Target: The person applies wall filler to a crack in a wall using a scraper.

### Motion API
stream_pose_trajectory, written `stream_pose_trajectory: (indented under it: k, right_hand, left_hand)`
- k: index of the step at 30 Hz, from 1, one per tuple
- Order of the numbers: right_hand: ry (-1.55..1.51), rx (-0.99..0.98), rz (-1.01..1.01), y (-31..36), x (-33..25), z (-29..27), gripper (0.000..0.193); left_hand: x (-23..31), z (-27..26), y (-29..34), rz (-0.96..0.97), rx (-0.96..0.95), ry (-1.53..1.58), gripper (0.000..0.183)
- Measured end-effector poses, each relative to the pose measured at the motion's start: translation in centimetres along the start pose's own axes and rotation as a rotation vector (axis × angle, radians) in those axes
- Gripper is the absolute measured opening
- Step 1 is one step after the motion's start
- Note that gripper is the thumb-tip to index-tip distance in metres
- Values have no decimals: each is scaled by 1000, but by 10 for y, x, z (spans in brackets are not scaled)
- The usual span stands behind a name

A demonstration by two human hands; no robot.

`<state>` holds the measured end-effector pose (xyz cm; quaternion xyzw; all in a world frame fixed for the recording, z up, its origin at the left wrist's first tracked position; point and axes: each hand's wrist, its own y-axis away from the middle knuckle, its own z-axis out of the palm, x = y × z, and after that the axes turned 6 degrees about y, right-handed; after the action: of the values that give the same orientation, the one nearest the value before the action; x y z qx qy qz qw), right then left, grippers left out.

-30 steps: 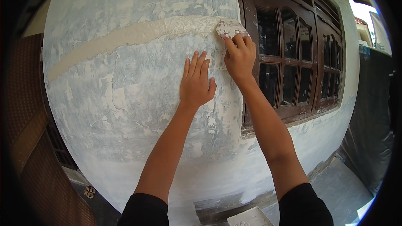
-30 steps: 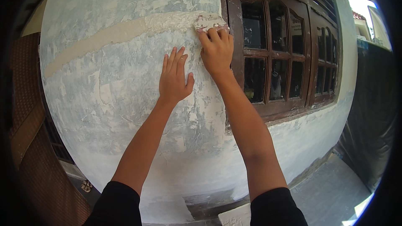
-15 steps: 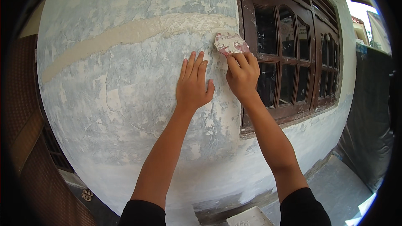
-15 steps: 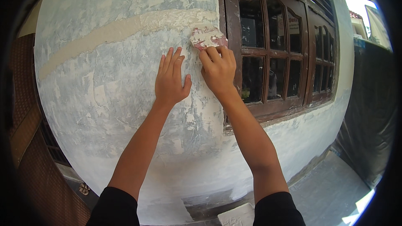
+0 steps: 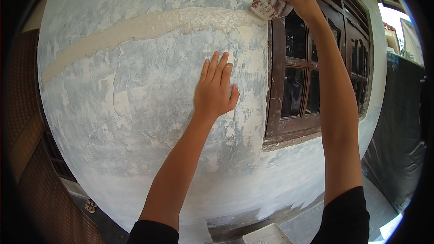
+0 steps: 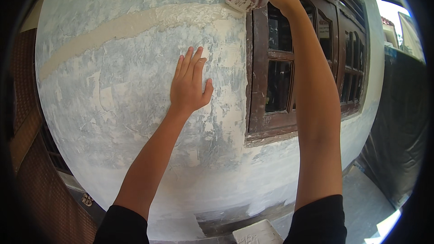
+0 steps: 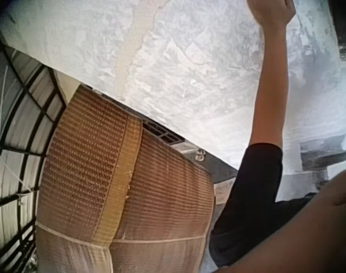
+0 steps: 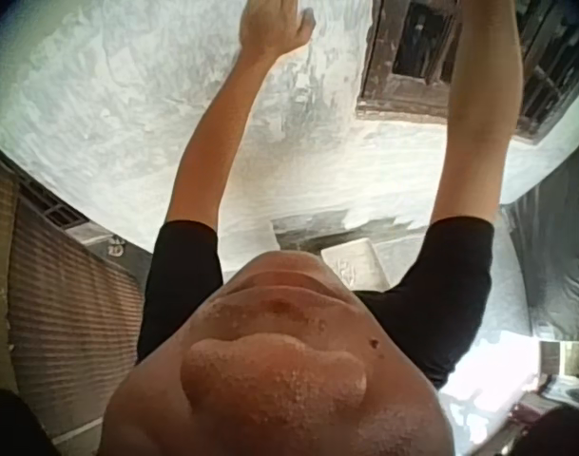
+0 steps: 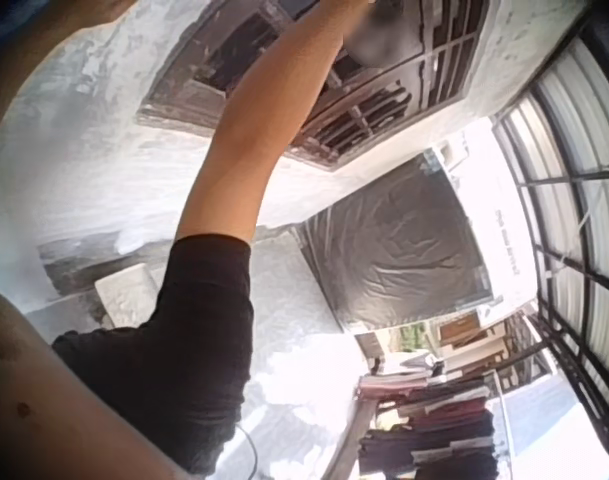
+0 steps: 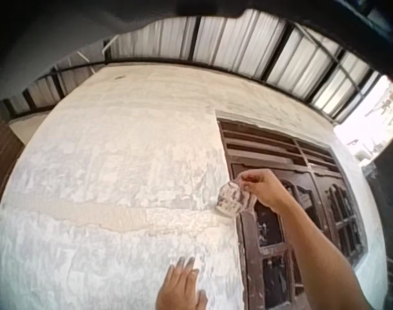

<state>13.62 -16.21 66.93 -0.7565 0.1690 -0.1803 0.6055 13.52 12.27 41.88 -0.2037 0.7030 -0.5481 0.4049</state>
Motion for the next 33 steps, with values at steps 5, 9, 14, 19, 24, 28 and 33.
stream_pose_trajectory:
  k: [5, 9, 14, 19, 24, 28, 33]
  right_hand:
    - [227, -177, 91, -30, -48, 17, 10]
    - [276, -220, 119, -41, -54, 30, 11]
    - [170, -260, 56, -60, 10, 27, 26]
    - [135, -134, 170, -67, -2, 21, 24]
    - [113, -166, 68, -61, -2, 22, 23]
    - [204, -199, 72, -60, 4, 35, 22]
    - [11, -102, 282, -61, 2, 17, 22]
  left_hand:
    - [-6, -5, 3, -9, 1, -20, 49]
    - [-8, -7, 5, -13, -3, -38, 49]
    - [-4, -1, 3, 4, 0, -30, 49]
    - [-5, -4, 3, -9, -1, -28, 49]
    - [-5, -3, 3, -6, -1, -35, 48]
    - [-5, -4, 4, -6, 1, -39, 48]
    - [-5, -2, 3, -8, 1, -33, 49]
